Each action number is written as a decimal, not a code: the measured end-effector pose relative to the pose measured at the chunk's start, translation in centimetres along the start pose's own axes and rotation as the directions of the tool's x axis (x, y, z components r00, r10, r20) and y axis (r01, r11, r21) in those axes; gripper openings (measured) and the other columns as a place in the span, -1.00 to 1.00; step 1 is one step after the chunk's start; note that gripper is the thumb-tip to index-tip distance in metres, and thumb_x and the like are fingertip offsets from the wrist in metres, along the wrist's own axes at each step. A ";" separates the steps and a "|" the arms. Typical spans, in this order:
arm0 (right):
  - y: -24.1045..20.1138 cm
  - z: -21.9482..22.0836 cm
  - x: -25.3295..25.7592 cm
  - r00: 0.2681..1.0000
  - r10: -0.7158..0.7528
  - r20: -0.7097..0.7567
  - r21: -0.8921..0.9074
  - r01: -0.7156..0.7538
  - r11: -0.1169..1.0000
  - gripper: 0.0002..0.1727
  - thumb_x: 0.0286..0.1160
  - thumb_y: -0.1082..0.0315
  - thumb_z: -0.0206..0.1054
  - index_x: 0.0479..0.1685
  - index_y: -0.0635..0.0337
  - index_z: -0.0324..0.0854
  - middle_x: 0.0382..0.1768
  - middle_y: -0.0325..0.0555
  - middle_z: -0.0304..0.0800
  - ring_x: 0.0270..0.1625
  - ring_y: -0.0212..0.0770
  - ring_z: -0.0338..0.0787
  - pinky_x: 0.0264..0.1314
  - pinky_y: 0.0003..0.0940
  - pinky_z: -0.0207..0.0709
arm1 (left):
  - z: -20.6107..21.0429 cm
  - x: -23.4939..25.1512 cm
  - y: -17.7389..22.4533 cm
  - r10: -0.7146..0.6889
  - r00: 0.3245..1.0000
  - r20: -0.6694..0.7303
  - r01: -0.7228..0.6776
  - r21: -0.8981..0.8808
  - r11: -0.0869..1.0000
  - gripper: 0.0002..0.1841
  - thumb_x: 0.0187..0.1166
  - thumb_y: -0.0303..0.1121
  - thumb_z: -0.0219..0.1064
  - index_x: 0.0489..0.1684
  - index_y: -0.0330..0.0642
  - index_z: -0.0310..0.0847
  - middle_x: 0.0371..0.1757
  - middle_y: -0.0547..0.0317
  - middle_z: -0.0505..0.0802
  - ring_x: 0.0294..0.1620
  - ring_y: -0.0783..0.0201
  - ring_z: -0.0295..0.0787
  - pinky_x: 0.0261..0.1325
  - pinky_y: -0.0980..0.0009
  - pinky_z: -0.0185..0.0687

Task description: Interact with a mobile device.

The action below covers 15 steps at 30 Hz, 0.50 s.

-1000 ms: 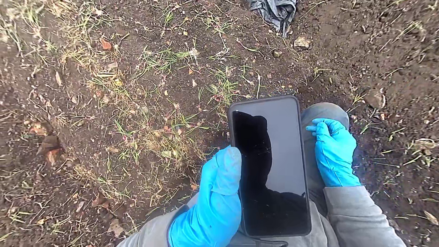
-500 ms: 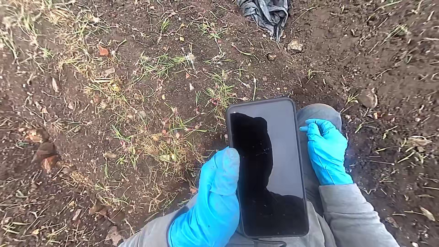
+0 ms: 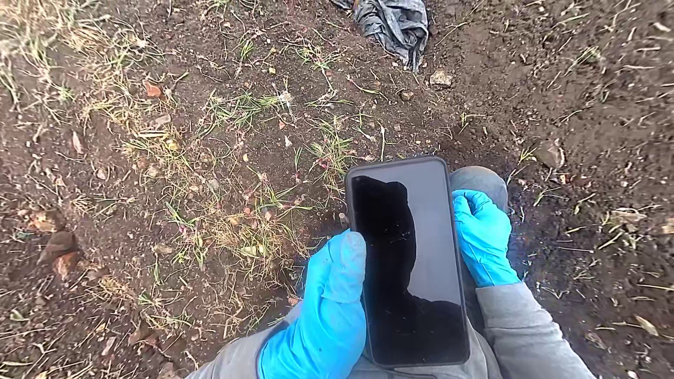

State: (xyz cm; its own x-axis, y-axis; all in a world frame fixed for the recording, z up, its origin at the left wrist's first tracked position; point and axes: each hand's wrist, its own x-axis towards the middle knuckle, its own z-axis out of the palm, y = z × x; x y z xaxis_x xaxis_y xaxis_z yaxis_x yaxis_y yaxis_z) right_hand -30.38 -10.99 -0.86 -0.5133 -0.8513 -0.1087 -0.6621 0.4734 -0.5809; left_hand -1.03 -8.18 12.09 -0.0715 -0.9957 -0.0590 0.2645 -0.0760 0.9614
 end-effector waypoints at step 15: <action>-1.6 -8.1 4.2 0.957 0.252 0.142 0.791 -0.263 0.552 -0.56 0.82 0.06 -0.13 -0.35 -0.15 0.64 -0.61 -0.50 0.64 -0.58 -0.50 0.58 -0.44 -0.55 0.52 | 0.4 1.8 0.6 0.015 0.998 0.061 -0.014 -0.023 1.000 -0.57 0.86 0.07 -0.01 -0.14 0.08 0.75 -0.24 0.46 0.83 -0.11 0.59 0.78 0.05 0.54 0.74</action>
State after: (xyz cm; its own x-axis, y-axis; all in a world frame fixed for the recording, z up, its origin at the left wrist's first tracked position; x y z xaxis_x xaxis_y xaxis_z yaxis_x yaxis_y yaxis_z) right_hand -35.89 -13.52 6.11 -0.5805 -0.7279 -0.3651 0.2010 0.3063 -0.9305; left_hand -1.34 -10.03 12.68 -0.1257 -0.9917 -0.0281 0.2877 -0.0635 0.9556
